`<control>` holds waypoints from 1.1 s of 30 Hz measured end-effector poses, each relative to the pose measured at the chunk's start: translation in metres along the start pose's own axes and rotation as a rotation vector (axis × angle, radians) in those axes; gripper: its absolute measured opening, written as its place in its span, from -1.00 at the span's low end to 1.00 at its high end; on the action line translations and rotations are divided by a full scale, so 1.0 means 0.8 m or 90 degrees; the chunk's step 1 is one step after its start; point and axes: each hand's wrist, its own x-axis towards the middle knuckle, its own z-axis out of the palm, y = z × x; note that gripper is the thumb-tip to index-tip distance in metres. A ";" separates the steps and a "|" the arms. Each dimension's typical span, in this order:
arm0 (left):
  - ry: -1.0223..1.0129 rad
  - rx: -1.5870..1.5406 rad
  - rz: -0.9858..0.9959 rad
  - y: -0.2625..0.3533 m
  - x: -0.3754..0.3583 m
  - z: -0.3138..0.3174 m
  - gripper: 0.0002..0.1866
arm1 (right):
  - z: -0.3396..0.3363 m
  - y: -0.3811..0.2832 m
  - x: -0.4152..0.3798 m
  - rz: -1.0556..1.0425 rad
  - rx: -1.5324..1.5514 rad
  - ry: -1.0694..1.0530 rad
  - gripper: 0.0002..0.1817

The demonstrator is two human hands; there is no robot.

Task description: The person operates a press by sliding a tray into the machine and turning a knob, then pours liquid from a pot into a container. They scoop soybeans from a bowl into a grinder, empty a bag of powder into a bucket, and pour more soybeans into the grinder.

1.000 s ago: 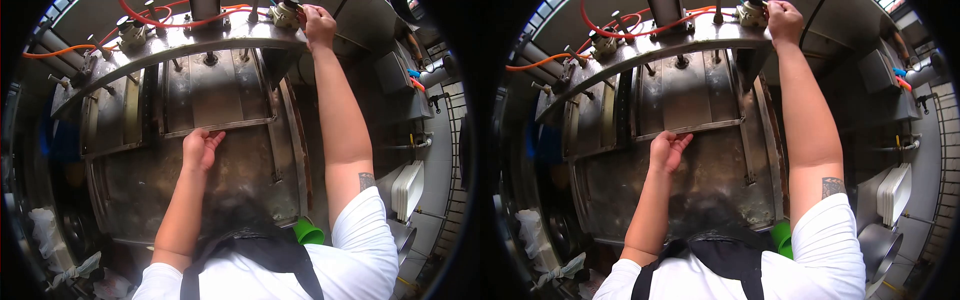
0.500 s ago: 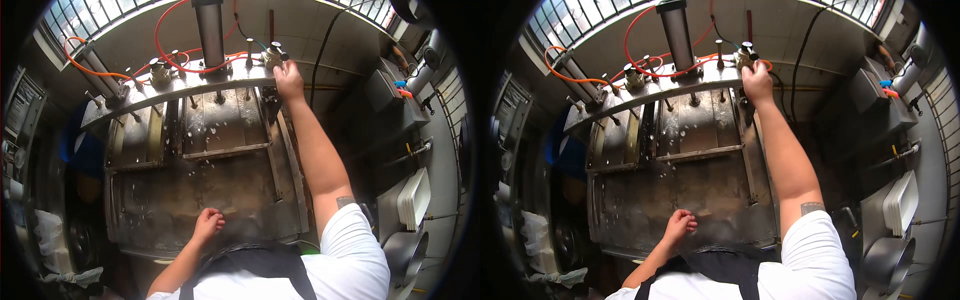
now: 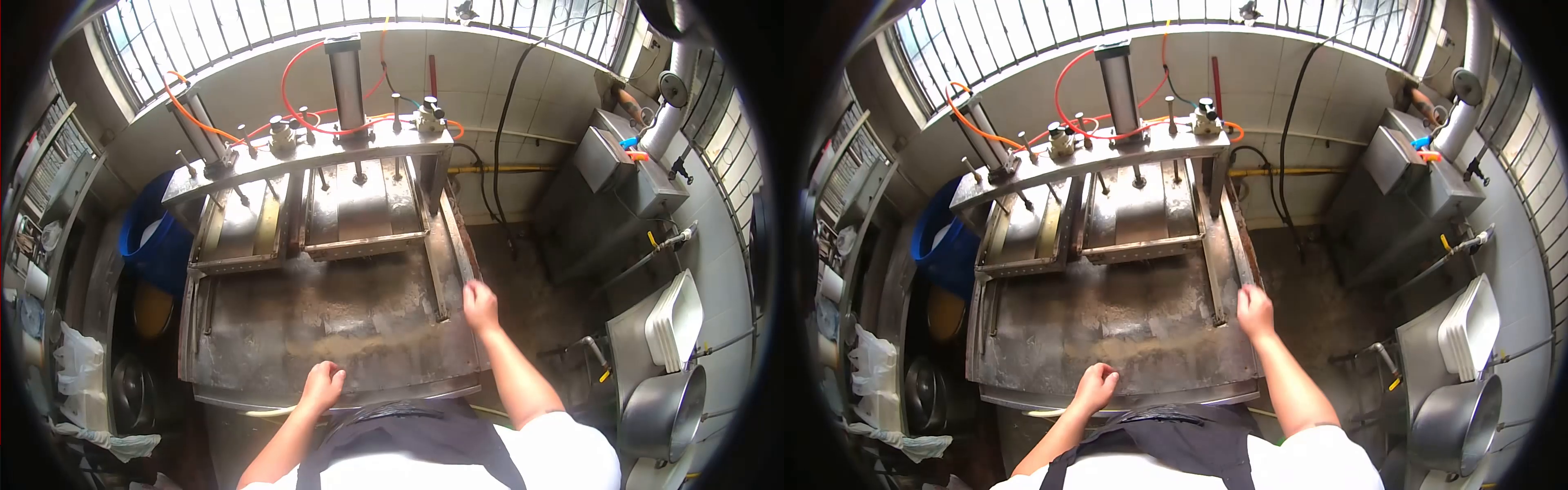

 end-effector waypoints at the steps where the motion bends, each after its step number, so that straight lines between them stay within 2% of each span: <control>1: -0.005 0.064 0.011 0.013 -0.002 -0.008 -0.61 | 0.004 -0.013 0.041 -0.003 0.004 0.023 -0.73; 2: -0.002 0.064 0.014 0.015 -0.004 -0.009 -0.61 | 0.001 -0.036 0.085 -0.008 0.027 0.011 -0.73; 4: 0.025 0.137 0.085 0.016 -0.002 -0.014 -0.61 | 0.006 -0.079 0.174 -0.118 0.026 0.065 -0.73; 6: 0.026 0.095 0.096 0.019 -0.005 -0.023 -0.61 | 0.006 -0.133 0.259 -0.220 0.003 0.103 -0.69; 8: 0.028 0.052 0.104 0.022 -0.011 -0.033 -0.62 | 0.001 -0.187 0.338 -0.204 -0.036 0.047 -0.64; 10: 0.028 -0.001 0.092 0.019 -0.017 -0.043 -0.62 | 0.022 -0.208 0.416 -0.231 -0.116 0.102 -0.57; 12: 0.034 -0.020 0.072 0.013 -0.020 -0.048 -0.65 | 0.040 -0.225 0.474 -0.075 -0.208 0.011 -0.52; 14: 0.044 -0.057 0.021 0.003 -0.018 -0.050 -0.68 | 0.067 -0.223 0.492 -0.004 -0.293 -0.036 -0.49; 16: 0.051 -0.057 -0.001 -0.012 -0.012 -0.051 -0.70 | 0.090 -0.212 0.504 0.035 -0.290 -0.030 -0.51; 17: 0.064 -0.064 -0.027 -0.020 -0.010 -0.053 -0.70 | 0.091 -0.208 0.511 0.002 -0.334 -0.042 -0.52; 20: 0.064 -0.074 -0.071 -0.029 -0.007 -0.058 -0.70 | 0.080 -0.164 0.545 0.047 -0.366 -0.029 -0.53; 22: 0.056 -0.084 -0.096 -0.038 0.008 -0.057 -0.70 | 0.049 -0.154 0.568 0.036 -0.360 -0.126 -0.54; 23: 0.106 -0.071 -0.042 -0.040 0.015 -0.054 -0.72 | 0.059 -0.146 0.581 0.026 -0.410 -0.109 -0.57; 25: 0.090 -0.090 -0.050 -0.036 0.021 -0.052 -0.72 | 0.066 -0.138 0.583 0.030 -0.425 -0.129 -0.58; 28: 0.070 -0.102 -0.033 -0.016 0.049 -0.055 -0.73 | 0.051 -0.176 0.563 0.004 -0.488 -0.113 -0.60; 33: 0.038 -0.115 0.055 0.010 0.073 -0.060 -0.74 | 0.059 -0.155 0.579 0.030 -0.396 -0.107 -0.57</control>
